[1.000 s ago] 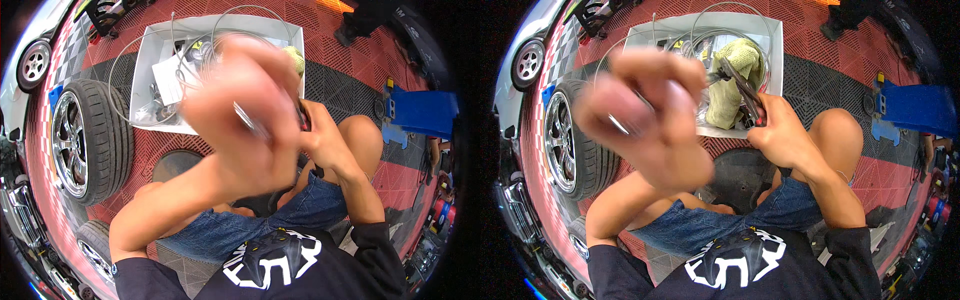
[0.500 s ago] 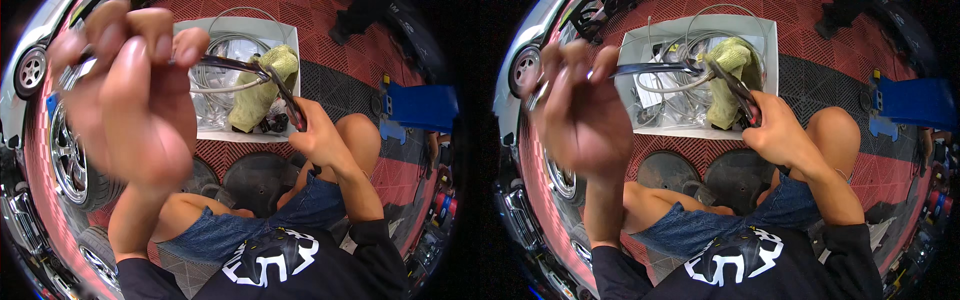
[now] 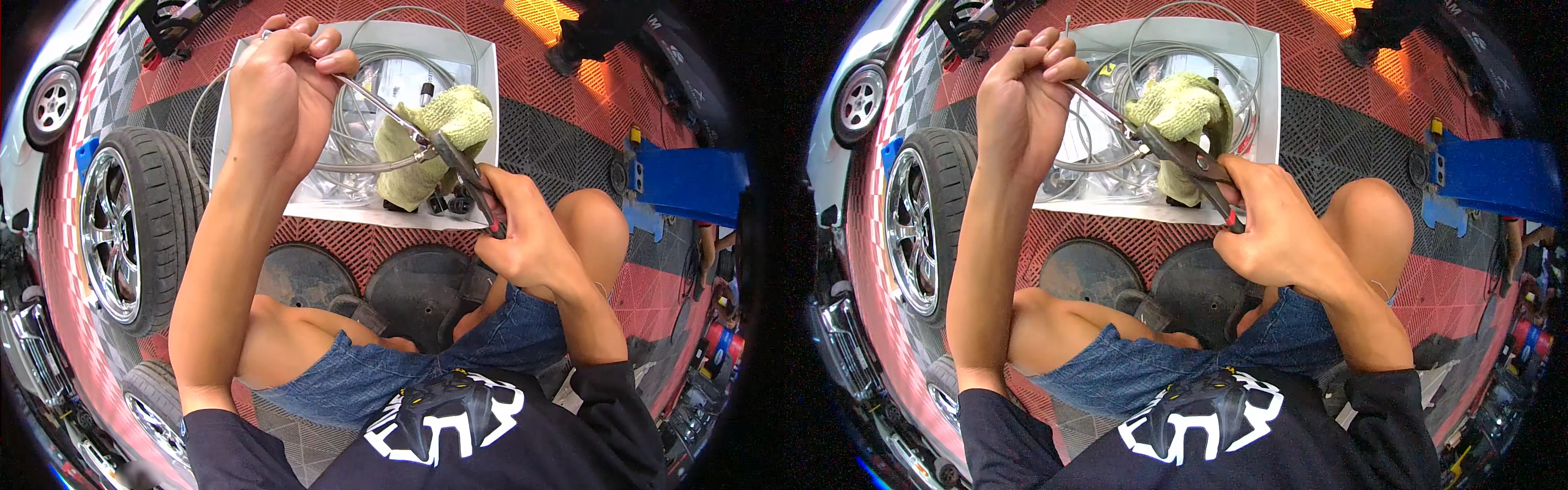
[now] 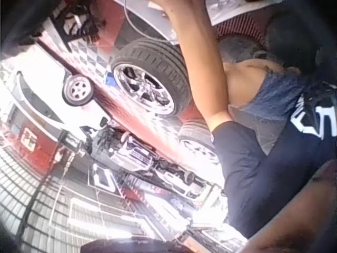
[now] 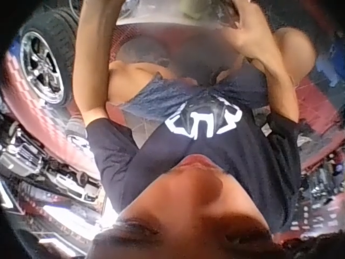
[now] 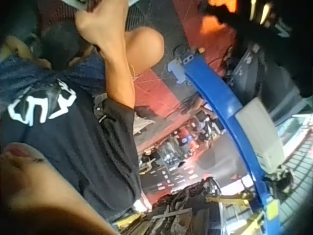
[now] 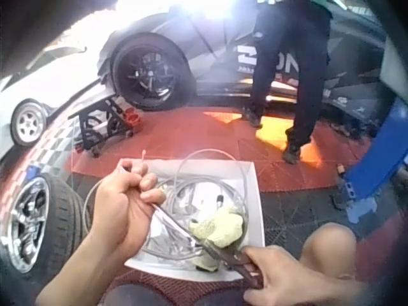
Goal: The recorder is assembling fittings onto a braided metal hose using a wrench and pliers while seated in a service bay.
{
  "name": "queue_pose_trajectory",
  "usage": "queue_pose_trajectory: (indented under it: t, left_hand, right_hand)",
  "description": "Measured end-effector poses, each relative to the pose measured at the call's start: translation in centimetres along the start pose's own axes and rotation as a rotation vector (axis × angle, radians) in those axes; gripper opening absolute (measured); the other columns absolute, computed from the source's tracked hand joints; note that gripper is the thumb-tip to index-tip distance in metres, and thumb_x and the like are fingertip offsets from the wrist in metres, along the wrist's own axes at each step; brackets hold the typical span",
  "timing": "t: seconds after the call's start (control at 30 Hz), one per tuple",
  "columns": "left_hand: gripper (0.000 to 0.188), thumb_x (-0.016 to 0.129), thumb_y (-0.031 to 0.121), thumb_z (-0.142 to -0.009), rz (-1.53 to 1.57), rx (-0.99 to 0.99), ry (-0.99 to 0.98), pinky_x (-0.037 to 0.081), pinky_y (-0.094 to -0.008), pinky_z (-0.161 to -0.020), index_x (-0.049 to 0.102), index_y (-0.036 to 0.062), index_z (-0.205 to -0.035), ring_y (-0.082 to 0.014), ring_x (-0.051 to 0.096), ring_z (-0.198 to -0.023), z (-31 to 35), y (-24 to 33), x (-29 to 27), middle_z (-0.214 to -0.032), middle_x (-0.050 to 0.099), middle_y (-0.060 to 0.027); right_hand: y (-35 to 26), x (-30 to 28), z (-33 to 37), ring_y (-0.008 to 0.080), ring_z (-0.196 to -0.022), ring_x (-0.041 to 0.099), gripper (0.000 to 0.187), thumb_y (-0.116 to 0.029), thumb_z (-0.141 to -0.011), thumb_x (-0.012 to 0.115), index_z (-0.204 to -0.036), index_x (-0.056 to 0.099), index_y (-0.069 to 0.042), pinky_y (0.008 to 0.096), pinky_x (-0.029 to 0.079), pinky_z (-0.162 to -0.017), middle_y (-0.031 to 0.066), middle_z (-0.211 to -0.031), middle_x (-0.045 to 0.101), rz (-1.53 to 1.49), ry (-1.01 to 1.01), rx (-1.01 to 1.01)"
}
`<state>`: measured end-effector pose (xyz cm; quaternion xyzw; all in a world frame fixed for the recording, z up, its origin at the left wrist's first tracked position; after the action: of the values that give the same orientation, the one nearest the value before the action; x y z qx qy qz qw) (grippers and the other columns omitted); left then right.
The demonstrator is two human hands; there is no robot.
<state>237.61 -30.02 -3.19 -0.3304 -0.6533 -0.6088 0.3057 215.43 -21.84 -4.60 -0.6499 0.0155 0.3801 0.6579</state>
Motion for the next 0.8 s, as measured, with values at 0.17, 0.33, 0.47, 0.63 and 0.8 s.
queue_pose_trajectory:
  t: [0.17, 0.33, 0.47, 0.63, 0.8]
  left_hand:
    - [0.021, 0.04, -0.01, -0.089, -0.119, -0.108, 0.04, 0.04, -0.0246, -0.06, 0.037, 0.001, -0.107, -0.0158, 0.041, -0.079, -0.7, -1.1, -0.5, -0.093, 0.042, -0.0095]
    - [0.027, 0.039, -0.011, -0.089, -0.122, -0.284, 0.135, 0.038, -0.0253, -0.056, 0.03, 0.0022, -0.111, -0.0161, 0.041, -0.076, -0.7, -3.7, -1.2, -0.094, 0.041, -0.011]
    - [0.029, 0.038, -0.012, -0.088, -0.032, -0.299, 0.165, 0.038, -0.0245, -0.055, 0.027, 0.0026, -0.111, -0.0162, 0.04, -0.074, -0.9, -3.6, -1.7, -0.093, 0.039, -0.0112]
    - [0.032, 0.038, -0.014, -0.087, -0.038, -0.204, 0.179, 0.038, -0.0229, -0.054, 0.026, 0.0019, -0.111, -0.0149, 0.038, -0.073, -1.0, -2.9, -1.1, -0.095, 0.037, -0.0115]
    - [0.021, 0.037, -0.013, -0.087, -0.078, -0.026, 0.091, 0.035, -0.023, -0.053, 0.034, 0.0025, -0.101, -0.0134, 0.036, -0.07, -0.9, -1.8, -0.1, -0.089, 0.038, -0.0084]
  right_hand:
    - [-0.1, 0.1, -0.1, 0.0432, -0.062, 0.048, 0.029, -0.006, -0.057, 0.058, -0.081, 0.049, 0.007, 0.0433, 0.039, -0.059, 0.022, -0.065, 0.046, 0.027, -0.032, -0.034]
    - [-0.3, 0.2, -0.1, 0.042, -0.062, 0.048, 0.031, -0.007, -0.056, 0.059, -0.081, 0.049, 0.007, 0.0426, 0.039, -0.059, 0.0214, -0.066, 0.046, -0.029, -0.041, -0.042]
    - [-0.2, 0.1, -0.1, 0.0398, -0.061, 0.046, 0.032, -0.007, -0.056, 0.059, -0.082, 0.049, 0.007, 0.0424, 0.039, -0.059, 0.02, -0.066, 0.045, -0.017, -0.063, -0.012]
    - [0.1, 0.2, 0.0, 0.0372, -0.06, 0.045, 0.031, -0.006, -0.056, 0.058, -0.083, 0.049, 0.007, 0.0417, 0.038, -0.059, 0.0184, -0.065, 0.043, -0.059, -0.034, -0.026]
    - [0.0, 0.2, -0.2, 0.0326, -0.06, 0.043, 0.03, -0.005, -0.057, 0.057, -0.083, 0.049, 0.007, 0.0395, 0.037, -0.059, 0.0169, -0.066, 0.043, -0.067, -0.054, 0.029]
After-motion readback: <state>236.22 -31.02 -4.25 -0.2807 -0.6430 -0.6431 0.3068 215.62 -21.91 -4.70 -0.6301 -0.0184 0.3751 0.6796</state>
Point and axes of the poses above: each hand's wrist, its own z-axis away from the middle knuckle, its own x-axis out of the palm, y = z × x, the point moved 6 cm from there along -z, towards the middle knuckle
